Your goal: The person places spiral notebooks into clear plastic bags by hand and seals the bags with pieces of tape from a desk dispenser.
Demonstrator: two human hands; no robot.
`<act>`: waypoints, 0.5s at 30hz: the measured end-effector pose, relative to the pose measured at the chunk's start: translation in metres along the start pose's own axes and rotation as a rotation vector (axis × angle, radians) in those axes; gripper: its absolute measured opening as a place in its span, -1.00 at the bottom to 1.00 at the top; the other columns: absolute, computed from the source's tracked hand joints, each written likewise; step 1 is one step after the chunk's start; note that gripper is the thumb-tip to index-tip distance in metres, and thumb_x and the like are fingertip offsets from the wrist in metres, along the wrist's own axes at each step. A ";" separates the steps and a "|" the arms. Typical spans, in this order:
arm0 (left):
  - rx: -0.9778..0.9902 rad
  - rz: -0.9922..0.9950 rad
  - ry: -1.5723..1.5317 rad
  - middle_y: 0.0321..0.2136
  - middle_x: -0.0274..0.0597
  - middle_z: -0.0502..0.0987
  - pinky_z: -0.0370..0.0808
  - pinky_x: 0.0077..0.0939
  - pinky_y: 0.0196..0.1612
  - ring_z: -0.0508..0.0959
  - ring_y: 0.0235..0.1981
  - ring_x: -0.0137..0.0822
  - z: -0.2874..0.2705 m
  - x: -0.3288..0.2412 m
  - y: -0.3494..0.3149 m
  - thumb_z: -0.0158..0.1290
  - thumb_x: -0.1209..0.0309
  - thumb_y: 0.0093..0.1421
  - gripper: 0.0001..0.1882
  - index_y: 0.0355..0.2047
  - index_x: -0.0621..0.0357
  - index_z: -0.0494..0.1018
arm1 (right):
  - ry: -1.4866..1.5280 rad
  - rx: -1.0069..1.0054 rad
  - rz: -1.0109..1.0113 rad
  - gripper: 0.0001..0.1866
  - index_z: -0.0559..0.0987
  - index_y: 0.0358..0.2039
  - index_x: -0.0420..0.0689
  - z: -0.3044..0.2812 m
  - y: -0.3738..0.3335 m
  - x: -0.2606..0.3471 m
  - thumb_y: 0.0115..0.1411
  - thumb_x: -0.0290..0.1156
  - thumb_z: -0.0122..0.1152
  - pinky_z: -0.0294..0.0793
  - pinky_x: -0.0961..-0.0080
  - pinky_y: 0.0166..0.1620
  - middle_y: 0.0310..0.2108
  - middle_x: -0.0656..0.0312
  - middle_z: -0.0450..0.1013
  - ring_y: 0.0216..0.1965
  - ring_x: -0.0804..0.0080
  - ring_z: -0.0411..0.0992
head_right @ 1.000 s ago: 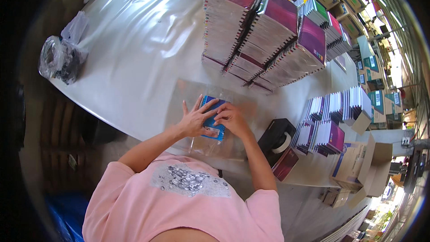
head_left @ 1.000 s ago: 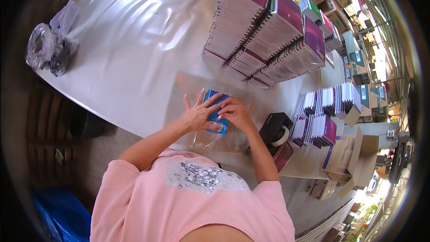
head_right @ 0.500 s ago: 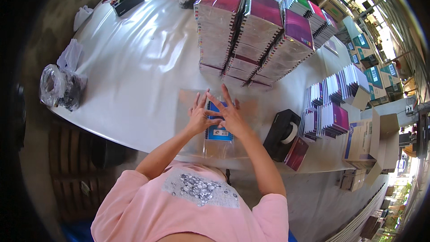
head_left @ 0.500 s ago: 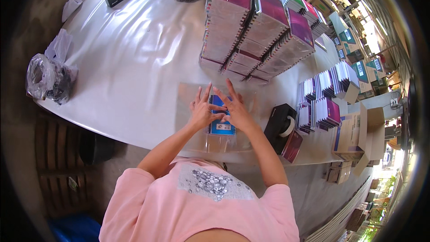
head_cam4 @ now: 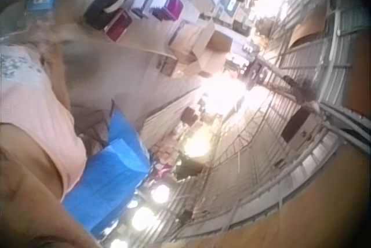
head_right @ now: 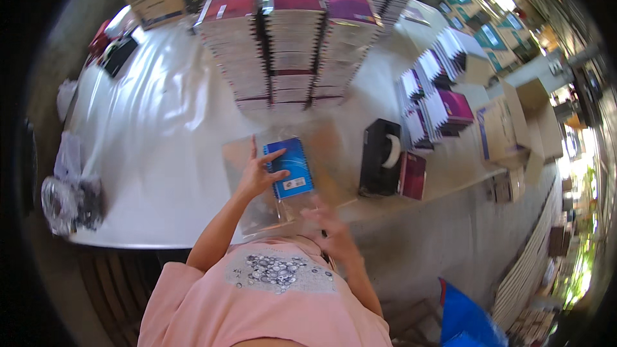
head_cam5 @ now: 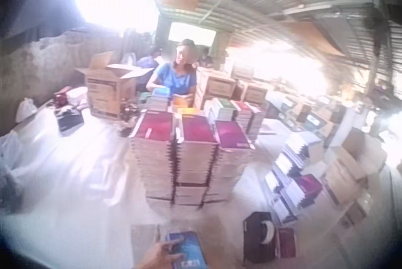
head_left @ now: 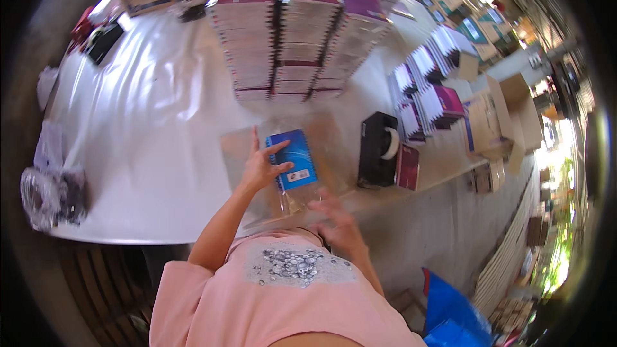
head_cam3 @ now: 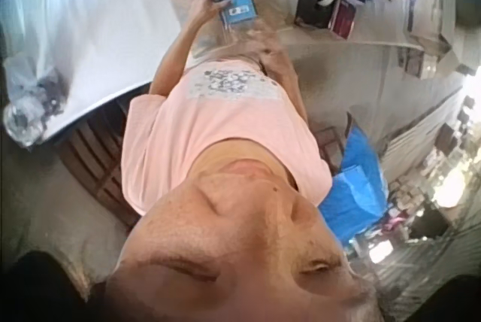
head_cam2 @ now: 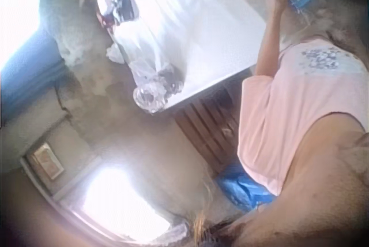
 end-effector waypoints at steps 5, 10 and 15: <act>-0.032 -0.020 -0.060 0.28 0.23 -0.38 0.36 -0.29 0.09 0.39 0.07 -0.03 0.004 0.011 0.005 0.33 0.18 -0.17 -0.36 0.01 -0.30 0.44 | -0.341 -0.847 0.477 -0.74 0.55 -0.24 -0.14 -0.116 -0.017 -0.063 0.12 -0.25 0.21 0.34 0.43 -0.17 -0.23 0.11 0.41 -0.24 0.26 0.38; -0.005 -0.009 -0.118 0.28 0.24 -0.37 0.40 -0.29 0.03 0.41 0.05 0.01 0.006 0.007 0.008 0.33 0.18 -0.17 -0.36 0.01 -0.30 0.44 | 0.069 -0.488 0.813 -0.74 0.54 -0.23 -0.07 -0.120 -0.009 -0.115 0.11 -0.23 0.24 0.33 0.50 -0.23 -0.27 0.26 0.42 -0.29 0.50 0.32; -0.010 -0.040 -0.016 0.28 0.27 -0.32 0.43 -0.29 0.00 0.44 0.01 0.02 0.000 -0.004 0.004 0.32 0.15 -0.17 -0.37 0.01 -0.29 0.45 | 0.829 -0.598 0.868 -0.83 0.57 -0.35 -0.08 -0.100 -0.022 -0.121 0.11 -0.27 0.24 0.45 0.36 -0.27 -0.28 0.40 0.43 -0.40 0.62 0.26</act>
Point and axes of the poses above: each hand's wrist, its own y-axis towards the middle knuckle, its own z-axis out of the palm, x = y × z, the point moved 4 cm from there along y, towards the middle knuckle
